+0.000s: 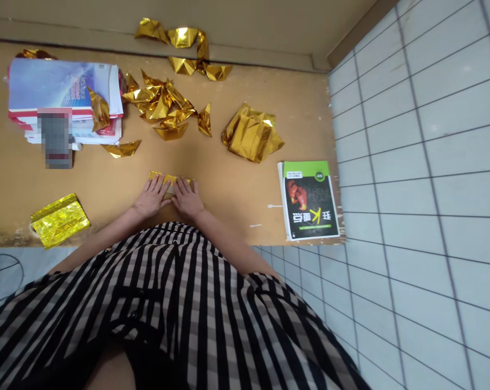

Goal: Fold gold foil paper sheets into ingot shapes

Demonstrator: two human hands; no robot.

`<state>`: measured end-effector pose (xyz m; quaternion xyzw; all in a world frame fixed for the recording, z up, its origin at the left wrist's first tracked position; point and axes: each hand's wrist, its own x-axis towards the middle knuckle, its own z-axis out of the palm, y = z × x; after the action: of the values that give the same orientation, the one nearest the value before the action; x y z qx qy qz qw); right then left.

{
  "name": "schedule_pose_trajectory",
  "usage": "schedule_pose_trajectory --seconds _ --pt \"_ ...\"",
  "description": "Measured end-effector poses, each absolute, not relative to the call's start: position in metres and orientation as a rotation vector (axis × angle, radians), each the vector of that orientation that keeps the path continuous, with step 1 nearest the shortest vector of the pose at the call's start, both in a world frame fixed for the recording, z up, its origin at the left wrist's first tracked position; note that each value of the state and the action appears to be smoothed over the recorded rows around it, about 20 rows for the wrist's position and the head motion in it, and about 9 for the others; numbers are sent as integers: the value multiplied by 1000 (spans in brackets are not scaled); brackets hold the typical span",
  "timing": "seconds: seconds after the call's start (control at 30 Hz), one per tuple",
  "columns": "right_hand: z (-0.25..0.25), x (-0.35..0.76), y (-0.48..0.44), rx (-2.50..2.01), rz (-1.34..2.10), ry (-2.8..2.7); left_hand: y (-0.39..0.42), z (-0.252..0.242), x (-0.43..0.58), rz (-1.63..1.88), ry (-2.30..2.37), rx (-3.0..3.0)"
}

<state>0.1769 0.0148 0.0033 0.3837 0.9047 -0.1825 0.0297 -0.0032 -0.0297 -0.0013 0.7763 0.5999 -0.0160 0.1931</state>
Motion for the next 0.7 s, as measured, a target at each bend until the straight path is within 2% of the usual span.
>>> schedule_pose_trajectory --seconds 0.23,0.47,0.7 --pt "-6 165 16 1098 -703 2748 -30 -4 -6 -60 1648 2172" --pt "-18 193 20 1183 -692 2723 -29 -10 -26 51 1806 2070" --pt "-12 203 16 1252 -680 2689 -28 -2 -28 15 1848 2029"
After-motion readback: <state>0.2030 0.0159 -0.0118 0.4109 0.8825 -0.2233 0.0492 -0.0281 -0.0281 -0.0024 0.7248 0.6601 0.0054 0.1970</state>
